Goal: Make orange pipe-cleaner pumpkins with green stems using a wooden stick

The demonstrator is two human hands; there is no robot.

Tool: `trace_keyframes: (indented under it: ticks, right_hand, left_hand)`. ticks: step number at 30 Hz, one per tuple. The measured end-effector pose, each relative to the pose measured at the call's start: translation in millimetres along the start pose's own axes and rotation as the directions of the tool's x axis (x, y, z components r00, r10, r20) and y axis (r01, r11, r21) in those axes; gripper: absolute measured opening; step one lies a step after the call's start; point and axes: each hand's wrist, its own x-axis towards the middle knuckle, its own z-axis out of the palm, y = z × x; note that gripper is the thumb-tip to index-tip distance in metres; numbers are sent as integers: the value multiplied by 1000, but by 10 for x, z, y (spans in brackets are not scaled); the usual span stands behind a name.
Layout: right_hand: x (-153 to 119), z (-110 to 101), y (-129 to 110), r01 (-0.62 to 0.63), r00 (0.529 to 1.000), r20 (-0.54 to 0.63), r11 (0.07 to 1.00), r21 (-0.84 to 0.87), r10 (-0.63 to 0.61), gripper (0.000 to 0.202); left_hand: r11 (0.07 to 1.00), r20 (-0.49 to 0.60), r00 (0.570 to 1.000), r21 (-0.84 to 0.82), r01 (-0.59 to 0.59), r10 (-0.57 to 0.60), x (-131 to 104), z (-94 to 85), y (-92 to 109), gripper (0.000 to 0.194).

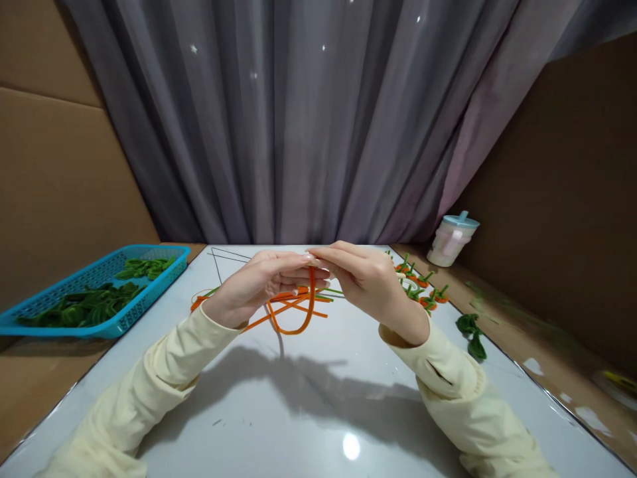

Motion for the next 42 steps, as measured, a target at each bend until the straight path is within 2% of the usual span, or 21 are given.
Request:
trace_keyframes:
  ticks: [13, 42]
  right_hand:
    - [-48, 32, -28, 24, 1000, -8, 970, -243, -27, 28]
    - [-38, 35, -16, 96, 992, -49, 959, -265, -112, 31]
  left_hand:
    - [1000, 3, 1000, -16, 0, 0, -19, 49, -6, 23]
    - [1000, -36, 999, 19, -12, 12, -46, 110, 46, 20]
